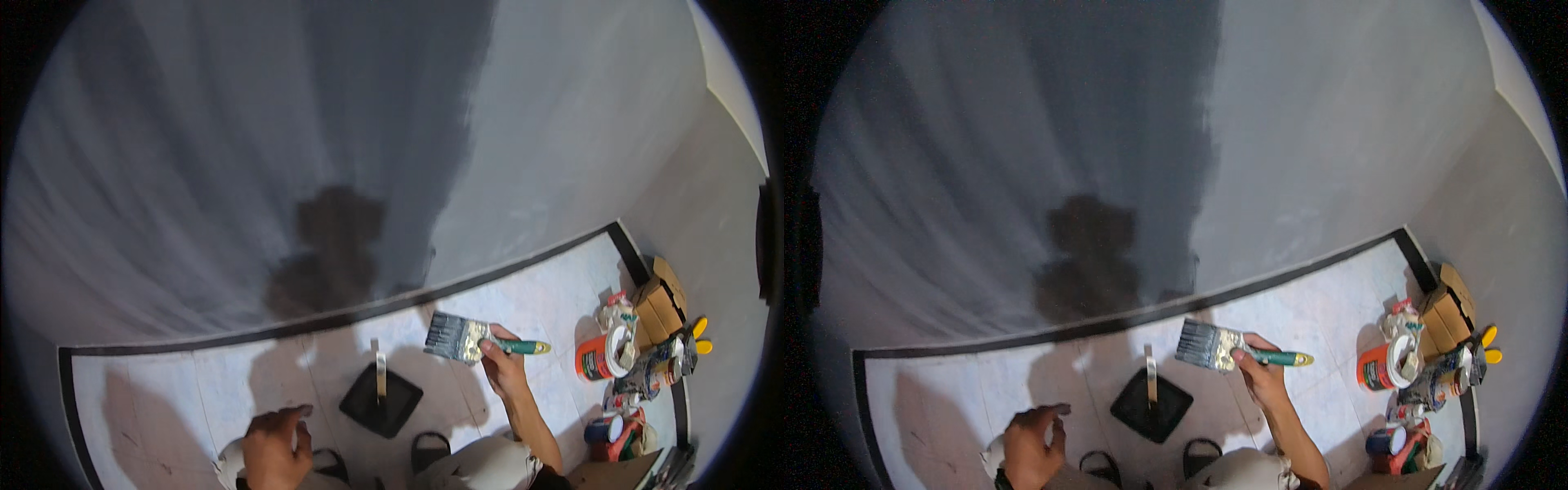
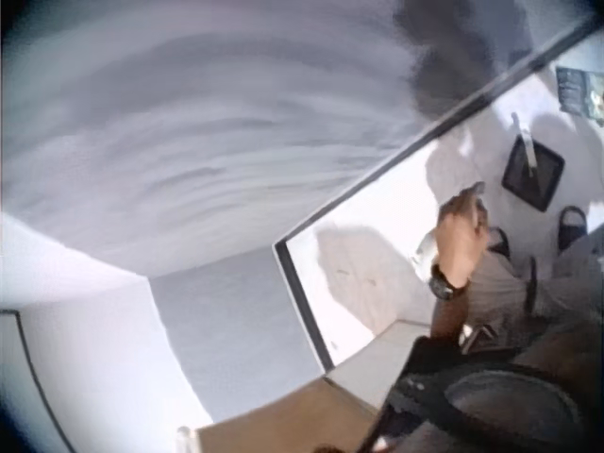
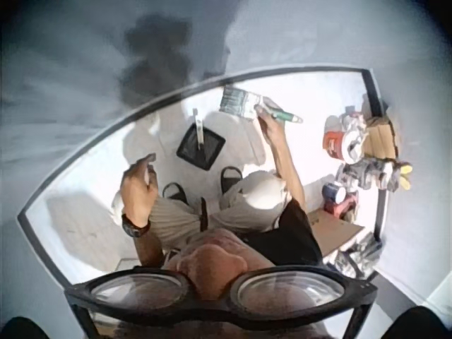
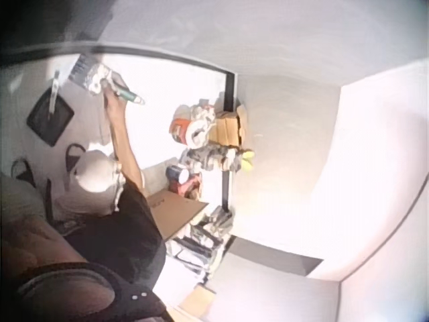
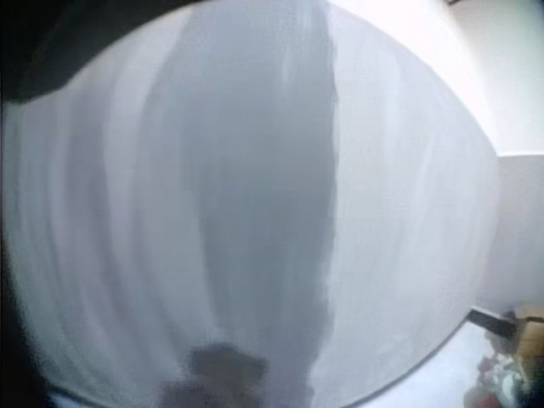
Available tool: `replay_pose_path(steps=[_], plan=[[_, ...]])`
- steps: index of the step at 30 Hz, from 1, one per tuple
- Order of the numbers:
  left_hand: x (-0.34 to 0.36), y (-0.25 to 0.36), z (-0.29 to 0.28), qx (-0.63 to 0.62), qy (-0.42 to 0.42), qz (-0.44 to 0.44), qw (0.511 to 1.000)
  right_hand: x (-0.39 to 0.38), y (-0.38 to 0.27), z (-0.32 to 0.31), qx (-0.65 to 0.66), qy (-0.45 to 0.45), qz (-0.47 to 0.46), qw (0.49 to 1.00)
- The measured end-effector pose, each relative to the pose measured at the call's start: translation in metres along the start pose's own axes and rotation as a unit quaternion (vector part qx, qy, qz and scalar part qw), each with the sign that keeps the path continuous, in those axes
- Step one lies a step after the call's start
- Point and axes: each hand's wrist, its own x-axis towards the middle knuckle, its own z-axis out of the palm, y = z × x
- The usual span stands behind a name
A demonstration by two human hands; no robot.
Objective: The person paints a wall using a paint brush, repeatedly dipping the brush into a paint tray and applying paint to the wall.
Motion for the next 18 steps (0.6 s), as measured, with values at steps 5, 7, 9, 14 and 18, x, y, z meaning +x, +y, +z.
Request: replay_pose_path(steps=[5, 7, 9, 14, 18], plan=[[-0.004, -0.051, 0.048, -0.028, 0.084, 0.115, 0.989, 0.024, -0.023, 0.006, -0.157, 0.012, -0.12, 0.98], [-0.002, -0.042, 0.037, -0.037, 0.054, 0.091, 0.994, 0.033, -0.058, 0.023, -0.222, 0.014, -0.181, 0.958], [0.0, -0.045, 0.035, -0.053, 0.063, 0.092, 0.992, 0.042, -0.101, 0.039, -0.323, 0.03, -0.283, 0.902], [0.026, -0.052, 0.028, -0.106, 0.017, 0.035, 0.994, 0.076, -0.223, 0.092, -0.37, 0.015, -0.523, 0.767], [0.082, -0.108, 0.065, -0.154, 0.023, 0.049, 0.987, 0.094, -0.318, 0.155, -0.388, 0.052, -0.628, 0.672]])
